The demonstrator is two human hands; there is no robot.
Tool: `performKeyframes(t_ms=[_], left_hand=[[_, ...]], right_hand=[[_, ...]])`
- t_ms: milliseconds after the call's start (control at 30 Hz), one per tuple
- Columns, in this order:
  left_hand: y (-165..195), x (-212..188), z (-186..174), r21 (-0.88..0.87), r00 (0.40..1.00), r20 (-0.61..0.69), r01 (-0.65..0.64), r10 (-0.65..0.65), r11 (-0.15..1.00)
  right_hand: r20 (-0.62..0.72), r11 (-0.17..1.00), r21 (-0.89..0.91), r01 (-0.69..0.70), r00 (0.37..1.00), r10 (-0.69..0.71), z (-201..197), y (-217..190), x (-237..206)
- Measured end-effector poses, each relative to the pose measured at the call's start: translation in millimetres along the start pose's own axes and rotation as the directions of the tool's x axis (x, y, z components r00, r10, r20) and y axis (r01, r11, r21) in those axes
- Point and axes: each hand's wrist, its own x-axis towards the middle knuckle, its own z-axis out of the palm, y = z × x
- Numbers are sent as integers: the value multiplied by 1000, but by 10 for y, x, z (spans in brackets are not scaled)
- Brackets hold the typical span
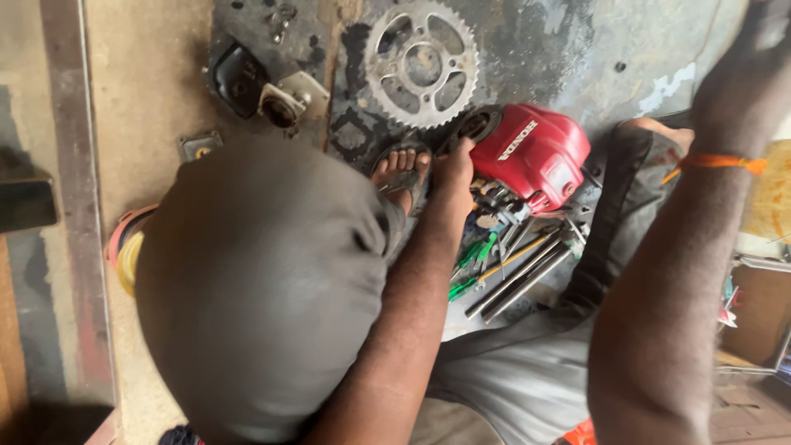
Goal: The person sits on the floor and works on a red Honda engine. They wipe the engine with a cloth, use a screwdriver to adjust internal parts, and remove and reattach the red engine cover.
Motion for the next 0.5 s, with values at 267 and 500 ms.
performKeyframes(t_ms=[267, 500], left_hand=[[16, 26, 177, -69, 995, -70, -72, 67, 995], [-142, 130, 273, 481, 905, -179, -261, 385, 837]], right_hand=[[420, 902, -211, -376, 799, 431, 944, -1044, -280], [496, 754, 384, -533, 808, 319, 632, -422, -266]])
